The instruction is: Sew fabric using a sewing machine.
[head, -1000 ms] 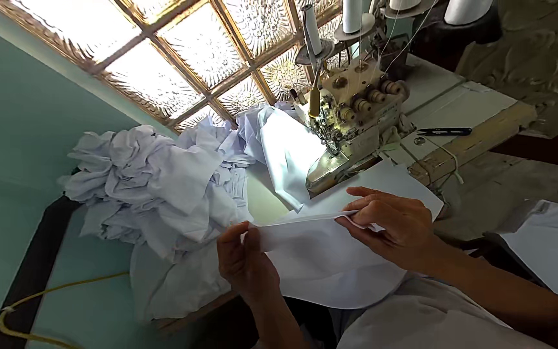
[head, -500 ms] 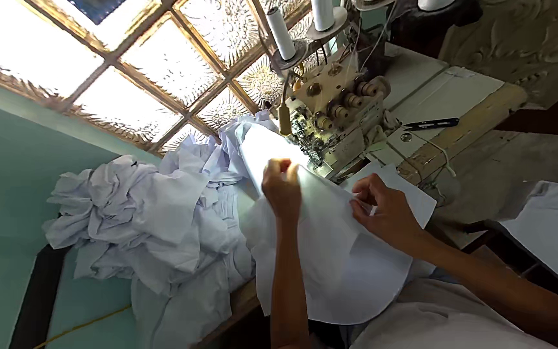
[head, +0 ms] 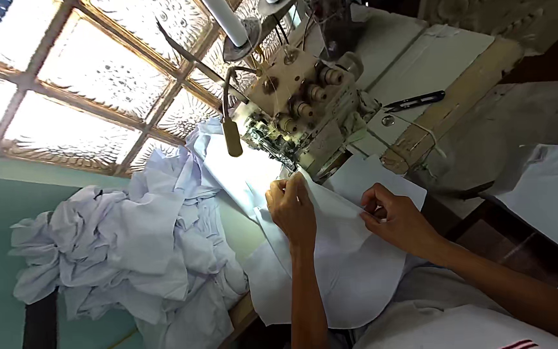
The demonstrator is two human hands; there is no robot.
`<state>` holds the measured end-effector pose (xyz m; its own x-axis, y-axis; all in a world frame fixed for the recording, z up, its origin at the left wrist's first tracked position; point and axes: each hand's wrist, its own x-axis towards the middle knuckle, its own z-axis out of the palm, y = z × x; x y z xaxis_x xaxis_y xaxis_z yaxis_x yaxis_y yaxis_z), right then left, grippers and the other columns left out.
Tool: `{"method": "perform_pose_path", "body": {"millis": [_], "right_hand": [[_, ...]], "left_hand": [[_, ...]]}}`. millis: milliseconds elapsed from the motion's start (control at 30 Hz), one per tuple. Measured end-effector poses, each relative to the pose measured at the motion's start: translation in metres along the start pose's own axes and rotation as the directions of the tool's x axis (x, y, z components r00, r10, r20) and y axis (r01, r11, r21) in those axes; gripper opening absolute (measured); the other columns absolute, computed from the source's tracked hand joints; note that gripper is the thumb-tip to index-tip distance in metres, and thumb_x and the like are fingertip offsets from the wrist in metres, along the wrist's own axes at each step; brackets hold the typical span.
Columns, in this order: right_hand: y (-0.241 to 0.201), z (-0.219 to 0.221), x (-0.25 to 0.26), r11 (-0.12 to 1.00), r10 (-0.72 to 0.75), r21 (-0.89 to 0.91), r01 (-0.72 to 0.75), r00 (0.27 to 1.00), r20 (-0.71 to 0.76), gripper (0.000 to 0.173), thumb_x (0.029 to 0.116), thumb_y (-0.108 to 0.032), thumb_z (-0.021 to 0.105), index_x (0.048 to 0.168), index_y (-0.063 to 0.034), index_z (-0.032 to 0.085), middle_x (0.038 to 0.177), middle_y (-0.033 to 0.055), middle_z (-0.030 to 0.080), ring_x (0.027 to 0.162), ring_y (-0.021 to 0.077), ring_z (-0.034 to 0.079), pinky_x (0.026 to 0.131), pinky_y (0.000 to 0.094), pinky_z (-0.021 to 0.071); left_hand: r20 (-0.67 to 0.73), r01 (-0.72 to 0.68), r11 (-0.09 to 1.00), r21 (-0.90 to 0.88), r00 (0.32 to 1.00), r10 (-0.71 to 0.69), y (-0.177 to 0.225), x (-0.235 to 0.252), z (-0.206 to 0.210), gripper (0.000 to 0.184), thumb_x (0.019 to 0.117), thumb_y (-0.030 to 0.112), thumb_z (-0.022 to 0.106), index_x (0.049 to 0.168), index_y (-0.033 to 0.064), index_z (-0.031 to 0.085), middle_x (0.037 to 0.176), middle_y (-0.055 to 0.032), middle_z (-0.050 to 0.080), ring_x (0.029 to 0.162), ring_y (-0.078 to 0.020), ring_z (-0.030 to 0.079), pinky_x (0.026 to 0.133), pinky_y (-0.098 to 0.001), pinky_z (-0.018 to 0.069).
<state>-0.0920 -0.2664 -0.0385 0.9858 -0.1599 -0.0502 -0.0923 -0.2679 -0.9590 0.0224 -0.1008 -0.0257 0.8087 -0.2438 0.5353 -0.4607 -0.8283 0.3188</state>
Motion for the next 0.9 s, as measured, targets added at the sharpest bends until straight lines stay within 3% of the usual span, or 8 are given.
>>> {"method": "perform_pose_path", "body": {"millis": [133,200,333,500,633,700,767,900], "right_hand": [[-0.001,0.009,0.01,0.997,-0.072,0.02,0.073,0.996,-0.046,0.014,0.095,-0.009,0.063,0.106,0.0002,0.062,0.085,0.0082,0.067,0.072,0.0101,0.064,0.066,0.0239,0.052],[0.001,0.015,0.015,0.989,-0.146,0.014,0.147,0.987,-0.062,0.013,0.0949,-0.008,0.062,0.104,0.0009,0.062,0.083,0.0093,0.066,0.073,0.0127,0.065,0.067,0.0259,0.0538],[-0.008,0.028,0.033,0.973,-0.231,-0.025,0.231,0.973,-0.008,0.013,0.0967,-0.003,0.061,0.108,0.0038,0.063,0.082,0.0124,0.065,0.072,0.0186,0.064,0.068,0.0322,0.0547],[-0.014,0.047,0.064,0.868,-0.461,-0.215,0.447,0.887,-0.02,0.025,0.0936,0.004,0.062,0.118,0.0024,0.07,0.094,0.0189,0.069,0.07,0.0289,0.069,0.061,0.0402,0.0576],[-0.022,0.053,0.081,0.818,-0.497,-0.337,0.467,0.868,-0.005,0.033,0.0891,0.01,0.065,0.12,0.0006,0.074,0.088,0.0214,0.066,0.065,0.0333,0.067,0.057,0.0426,0.0558],[-0.027,0.055,0.085,0.765,-0.525,-0.444,0.467,0.851,-0.01,0.03,0.0884,0.008,0.066,0.116,-0.0009,0.076,0.083,0.0196,0.066,0.06,0.0317,0.065,0.052,0.0411,0.0531],[-0.028,0.059,0.089,0.681,-0.574,-0.576,0.452,0.818,-0.038,0.028,0.0856,0.005,0.068,0.111,-0.0033,0.078,0.076,0.017,0.065,0.056,0.0302,0.063,0.049,0.0397,0.0504],[-0.028,0.066,0.09,0.598,-0.615,-0.689,0.41,0.786,-0.066,0.024,0.0845,0.002,0.069,0.106,-0.0049,0.078,0.068,0.0141,0.064,0.055,0.0292,0.064,0.054,0.0404,0.0516]], "left_hand": [[0.031,0.06,0.997,0.05,0.998,-0.062,-0.004,0.014,0.001,0.023,0.1004,0.017,0.063,0.106,-0.0051,0.068,0.095,-0.0218,0.065,0.09,-0.036,0.063,0.081,-0.0486,0.0499],[0.06,0.048,0.996,0.072,0.997,-0.052,-0.009,0.021,0.0,0.021,0.1021,0.012,0.058,0.103,-0.0056,0.069,0.098,-0.0229,0.067,0.095,-0.0382,0.064,0.086,-0.051,0.0487],[0.144,0.018,0.999,0.036,0.989,-0.023,-0.032,0.034,-0.004,0.027,0.1024,0.003,0.05,0.116,-0.0043,0.072,0.12,-0.0257,0.068,0.114,-0.0422,0.063,0.098,-0.0543,0.0479],[0.186,-0.12,0.993,0.024,0.976,0.113,-0.072,0.06,-0.006,0.03,0.1024,0.003,0.047,0.122,-0.0026,0.069,0.13,-0.0236,0.063,0.122,-0.0412,0.059,0.104,-0.0531,0.0454],[0.206,-0.159,0.983,0.096,0.969,0.136,-0.09,0.086,0.0,0.025,0.1021,0.001,0.046,0.108,-0.0098,0.068,0.116,-0.0316,0.063,0.112,-0.0482,0.061,0.096,-0.0589,0.0478],[0.25,-0.105,0.98,0.172,0.966,0.06,-0.093,0.1,0.002,0.026,0.1042,0.003,0.046,0.109,-0.0132,0.065,0.119,-0.0354,0.062,0.115,-0.0513,0.06,0.099,-0.0608,0.0461],[0.219,-0.014,0.978,0.206,0.975,-0.032,-0.098,0.117,0.009,0.027,0.1024,0.003,0.047,0.112,-0.017,0.063,0.122,-0.0376,0.061,0.123,-0.0507,0.057,0.106,-0.0583,0.0416],[0.113,0.02,0.98,0.199,0.993,-0.043,-0.125,0.139,0.02,0.045,0.0998,0.008,0.052,0.142,-0.008,0.051,0.147,-0.0308,0.05,0.141,-0.0436,0.045,0.117,-0.056,0.0317]]}}
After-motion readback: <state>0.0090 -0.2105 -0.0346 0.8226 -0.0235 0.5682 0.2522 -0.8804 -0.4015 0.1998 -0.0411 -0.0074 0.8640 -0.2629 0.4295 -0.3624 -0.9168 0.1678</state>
